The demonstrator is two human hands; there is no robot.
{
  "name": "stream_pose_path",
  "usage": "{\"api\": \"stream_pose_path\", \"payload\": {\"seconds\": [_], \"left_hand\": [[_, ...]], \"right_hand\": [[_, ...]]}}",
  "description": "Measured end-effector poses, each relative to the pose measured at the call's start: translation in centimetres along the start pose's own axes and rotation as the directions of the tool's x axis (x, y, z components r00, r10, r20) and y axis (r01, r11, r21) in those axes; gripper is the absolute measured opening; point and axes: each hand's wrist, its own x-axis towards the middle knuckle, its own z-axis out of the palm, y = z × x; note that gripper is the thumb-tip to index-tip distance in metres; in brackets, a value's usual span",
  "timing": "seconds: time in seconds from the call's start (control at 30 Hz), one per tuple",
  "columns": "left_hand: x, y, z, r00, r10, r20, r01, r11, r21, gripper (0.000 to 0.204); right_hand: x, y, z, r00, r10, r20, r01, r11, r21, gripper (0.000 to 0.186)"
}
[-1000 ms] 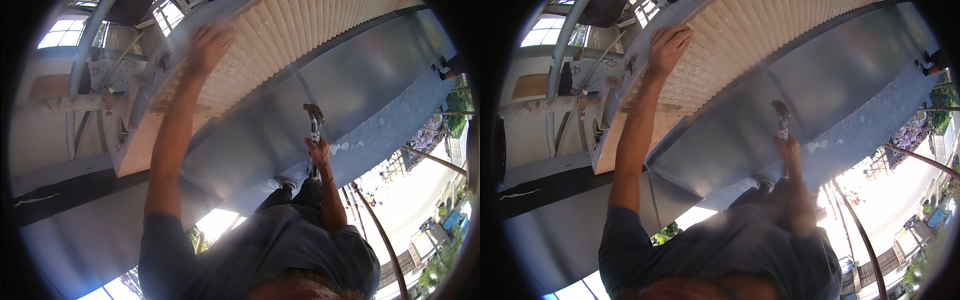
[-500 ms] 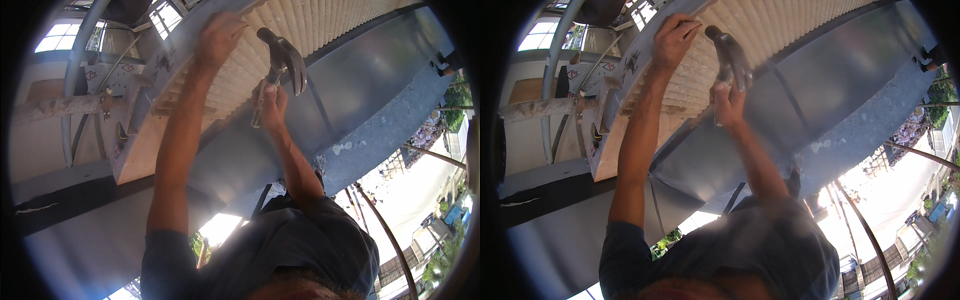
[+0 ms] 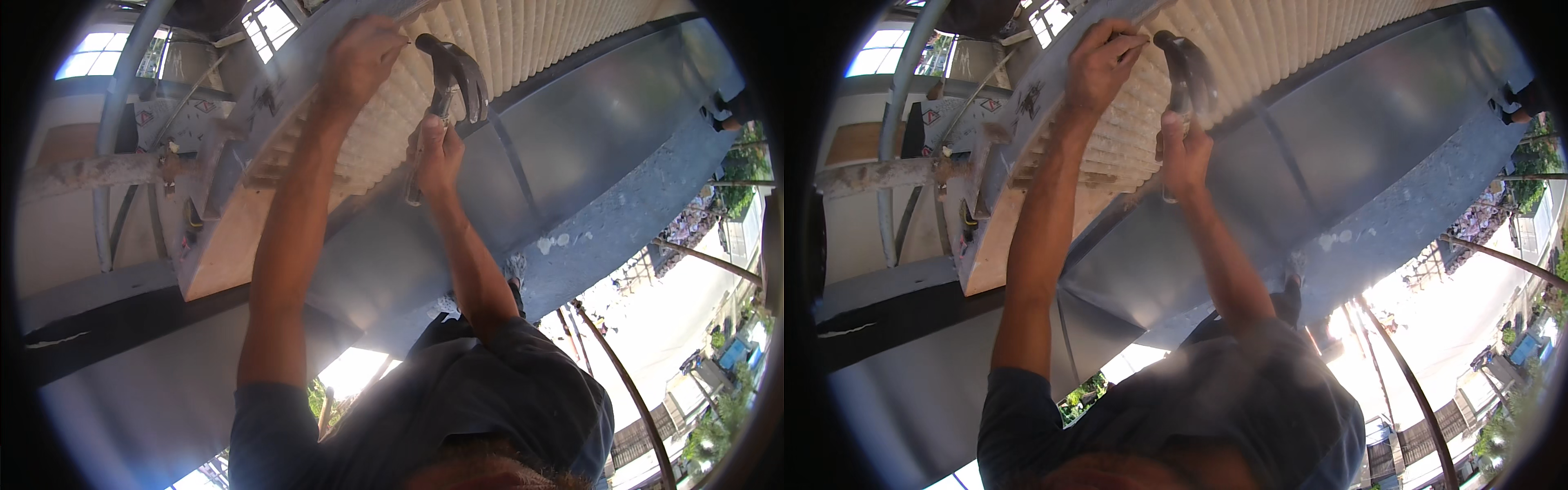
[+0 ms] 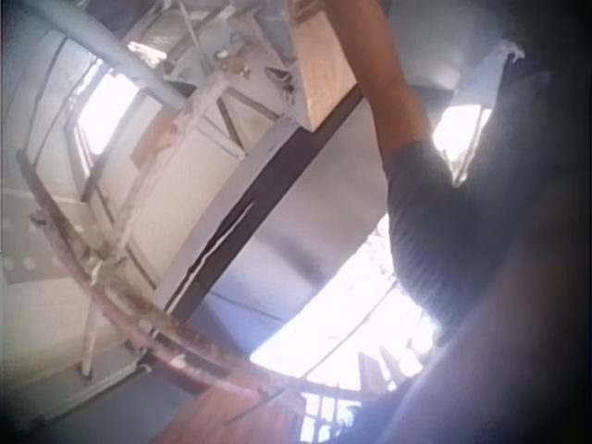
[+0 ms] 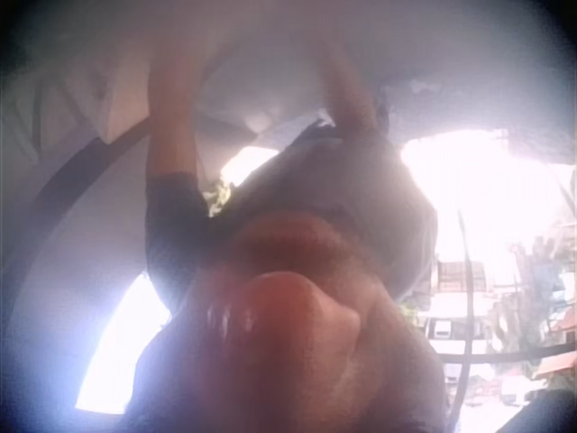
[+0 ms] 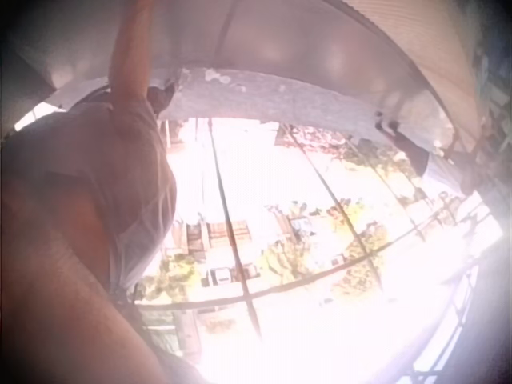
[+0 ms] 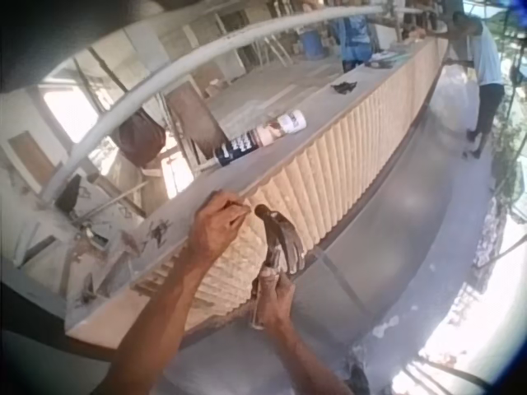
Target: The person hammers nails into a corrugated roof sheet to secure it to the roof structure. After fastening, the person uses a tape measure to check the alignment and spacing of the installed sheet.
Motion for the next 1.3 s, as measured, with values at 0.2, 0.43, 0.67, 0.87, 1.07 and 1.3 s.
{"api": "stream_pose_path", "payload": {"seconds": [0.2, 0.43, 0.67, 0.87, 1.07, 1.3], "left_hand": [[-0.1, -0.1, 0.0, 1.000, -0.013, 0.011, 0.013, 1.000, -0.008, 0.019], [-0.1, -0.1, 0.2, 0.998, -0.059, -0.025, 0.059, 0.998, 0.005, 0.028], [-0.2, 0.5, 0.3, 0.971, -0.237, -0.038, 0.237, 0.971, 0.014, 0.041], [-0.3, 0.4, 0.3, 0.972, -0.233, -0.023, 0.233, 0.972, 0.027, 0.039], [0.1, 0.0, 0.4, 0.977, -0.207, -0.041, 0.207, 0.978, -0.023, 0.035], [-0.1, 0.1, 0.2, 0.968, -0.253, -0.005, 0.253, 0.967, 0.009, 0.033]], "right_hand": [[-0.1, 0.2, 0.1, 0.993, -0.117, 0.007, 0.116, 0.993, 0.003, 0.060], [-0.4, -0.7, -0.2, 0.991, -0.127, 0.036, 0.127, 0.992, 0.009, 0.059], [0.0, 0.2, -0.2, 0.987, -0.159, -0.006, 0.158, 0.986, -0.059, 0.058], [0.1, -0.3, -0.7, 1.000, -0.027, 0.013, 0.027, 1.000, -0.009, 0.059], [0.5, -1.6, -0.7, 0.995, 0.028, 0.097, -0.026, 0.999, -0.020, 0.063], [0.6, -0.2, -0.9, 0.955, -0.295, 0.012, 0.294, 0.955, 0.048, 0.062]]}}
